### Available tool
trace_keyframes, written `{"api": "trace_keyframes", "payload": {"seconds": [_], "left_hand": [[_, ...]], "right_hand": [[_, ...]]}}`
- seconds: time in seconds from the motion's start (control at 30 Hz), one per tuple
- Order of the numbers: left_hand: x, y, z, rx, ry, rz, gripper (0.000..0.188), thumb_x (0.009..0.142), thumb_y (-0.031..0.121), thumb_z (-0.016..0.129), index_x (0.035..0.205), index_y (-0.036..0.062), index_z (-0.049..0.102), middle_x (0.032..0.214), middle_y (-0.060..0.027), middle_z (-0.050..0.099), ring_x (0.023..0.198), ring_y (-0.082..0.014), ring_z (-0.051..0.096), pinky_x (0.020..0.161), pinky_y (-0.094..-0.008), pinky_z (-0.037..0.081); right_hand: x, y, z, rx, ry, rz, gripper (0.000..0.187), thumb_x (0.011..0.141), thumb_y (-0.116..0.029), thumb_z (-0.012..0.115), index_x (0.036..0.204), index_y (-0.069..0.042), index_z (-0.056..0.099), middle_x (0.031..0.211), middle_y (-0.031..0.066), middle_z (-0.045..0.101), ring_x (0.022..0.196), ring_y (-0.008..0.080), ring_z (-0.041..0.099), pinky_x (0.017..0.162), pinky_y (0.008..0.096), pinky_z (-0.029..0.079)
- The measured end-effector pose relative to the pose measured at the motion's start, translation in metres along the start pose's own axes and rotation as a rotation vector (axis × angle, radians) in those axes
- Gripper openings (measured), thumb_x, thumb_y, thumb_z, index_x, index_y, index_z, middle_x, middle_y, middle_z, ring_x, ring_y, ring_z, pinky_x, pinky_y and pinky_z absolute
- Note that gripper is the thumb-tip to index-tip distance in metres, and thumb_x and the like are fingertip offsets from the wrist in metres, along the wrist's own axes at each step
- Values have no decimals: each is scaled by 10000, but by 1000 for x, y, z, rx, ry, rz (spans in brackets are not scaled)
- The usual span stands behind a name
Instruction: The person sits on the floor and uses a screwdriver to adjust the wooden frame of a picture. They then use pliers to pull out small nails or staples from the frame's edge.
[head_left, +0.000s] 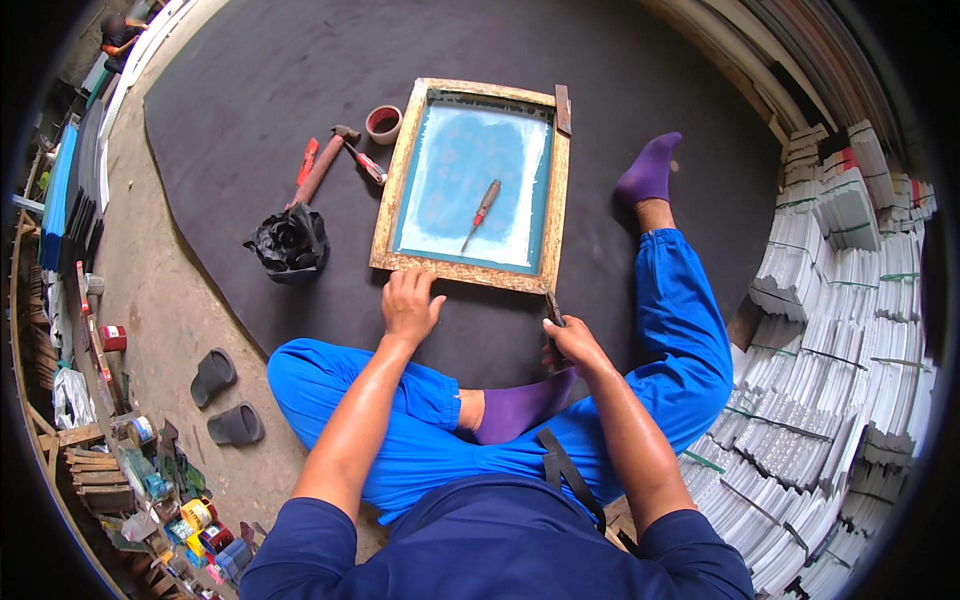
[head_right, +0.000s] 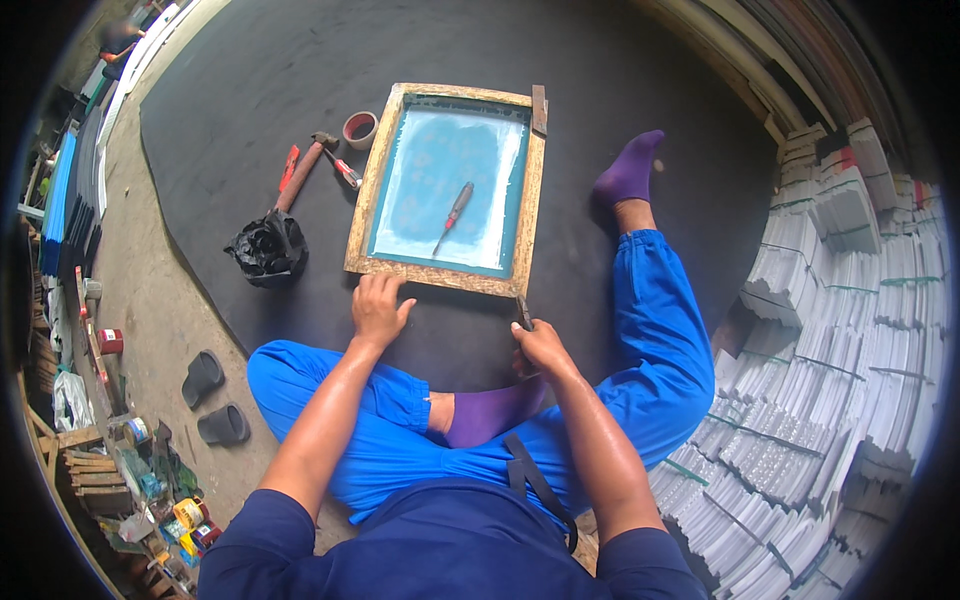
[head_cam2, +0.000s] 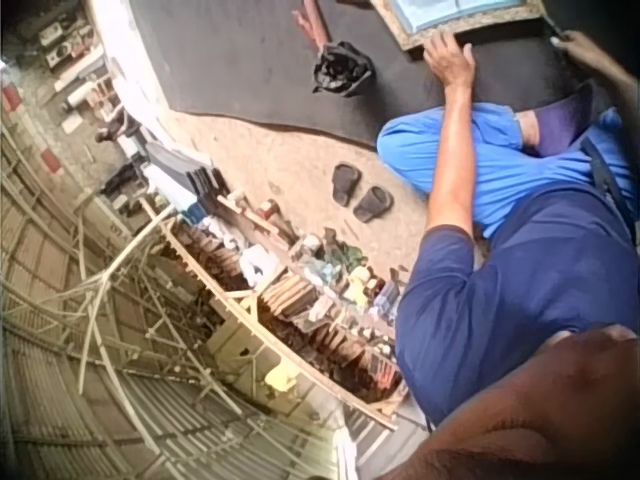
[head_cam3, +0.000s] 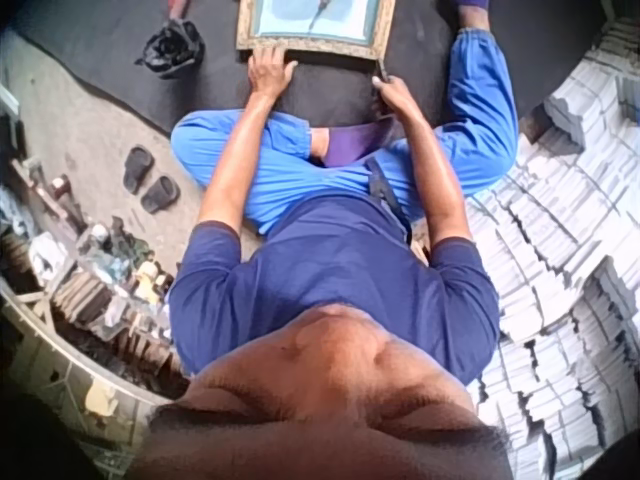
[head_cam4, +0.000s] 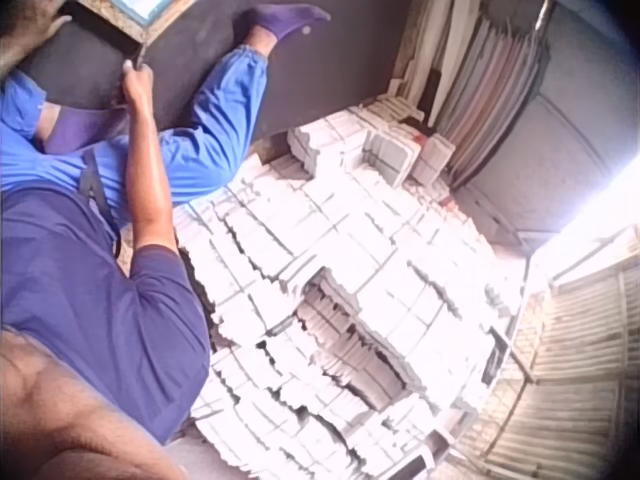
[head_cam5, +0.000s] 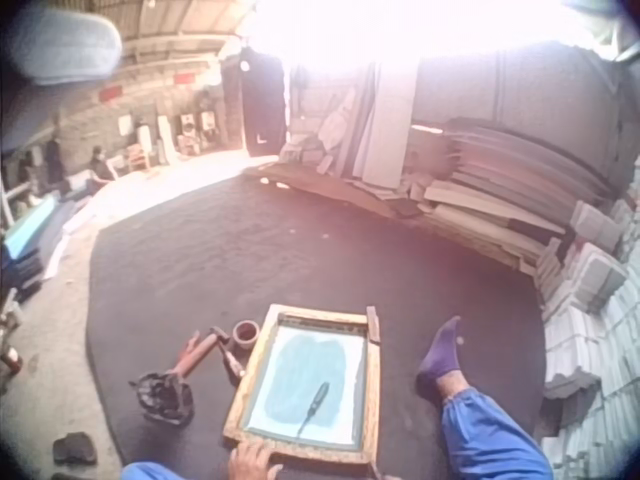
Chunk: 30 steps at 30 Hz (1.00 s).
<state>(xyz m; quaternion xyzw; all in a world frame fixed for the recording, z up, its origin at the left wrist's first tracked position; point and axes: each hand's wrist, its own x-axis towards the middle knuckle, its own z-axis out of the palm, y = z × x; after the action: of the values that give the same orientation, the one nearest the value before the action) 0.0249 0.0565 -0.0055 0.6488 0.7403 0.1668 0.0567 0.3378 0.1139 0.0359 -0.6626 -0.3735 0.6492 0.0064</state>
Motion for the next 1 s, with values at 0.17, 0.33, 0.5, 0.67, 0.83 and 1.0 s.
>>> {"api": "trace_keyframes", "payload": {"seconds": [0.17, 0.33, 0.5, 0.67, 0.83, 1.0], "left_hand": [[33, 17, 10, 111, 70, 264, 596, 742, 280, 877, 1277, 130, 664, 1182, -47, 670, 1219, -272, 551, 1072, -478, 415], [42, 8, 37, 110, -43, 274, 506, 755, 273, 865, 1202, 122, 682, 1105, -25, 673, 1120, -239, 592, 1103, -486, 400], [42, 17, 41, 75, 8, 228, 507, 731, 242, 875, 1193, 121, 703, 1099, -35, 691, 1107, -241, 610, 1095, -470, 403], [54, 40, 45, 54, -37, 201, 494, 728, 239, 877, 1178, 121, 710, 1097, -25, 697, 1085, -233, 612, 1039, -436, 425], [53, 43, 49, 19, 0, 197, 491, 725, 241, 882, 1168, 119, 710, 1090, -19, 693, 1072, -229, 609, 997, -404, 434], [52, 43, 50, 30, -3, 199, 508, 733, 251, 881, 1186, 119, 693, 1100, -18, 682, 1081, -228, 598, 994, -408, 431]], "right_hand": [[2, 0, -1, 22, 0, 3, 438, 1048, -335, 610, 1279, 26, 517, 920, 186, 674, 668, 289, 711, 564, 442, 591], [0, -6, -5, -11, -27, 12, 419, 1052, -334, 600, 1256, 25, 531, 926, 187, 675, 671, 291, 714, 563, 431, 586], [4, -7, -10, -52, 15, -21, 382, 1050, -321, 597, 1214, 21, 553, 897, 172, 678, 670, 278, 712, 548, 426, 559], [31, 5, -21, -175, 167, -164, 329, 1032, -285, 619, 1174, 10, 591, 840, 138, 661, 670, 231, 668, 566, 397, 511], [34, -3, -25, -105, 182, -112, 304, 1014, -252, 630, 1125, 30, 628, 856, 124, 647, 738, 232, 643, 662, 427, 518], [22, -8, -34, 46, 90, 23, 306, 1036, -287, 629, 1184, -23, 580, 947, 118, 629, 784, 253, 662, 663, 511, 547]]}}
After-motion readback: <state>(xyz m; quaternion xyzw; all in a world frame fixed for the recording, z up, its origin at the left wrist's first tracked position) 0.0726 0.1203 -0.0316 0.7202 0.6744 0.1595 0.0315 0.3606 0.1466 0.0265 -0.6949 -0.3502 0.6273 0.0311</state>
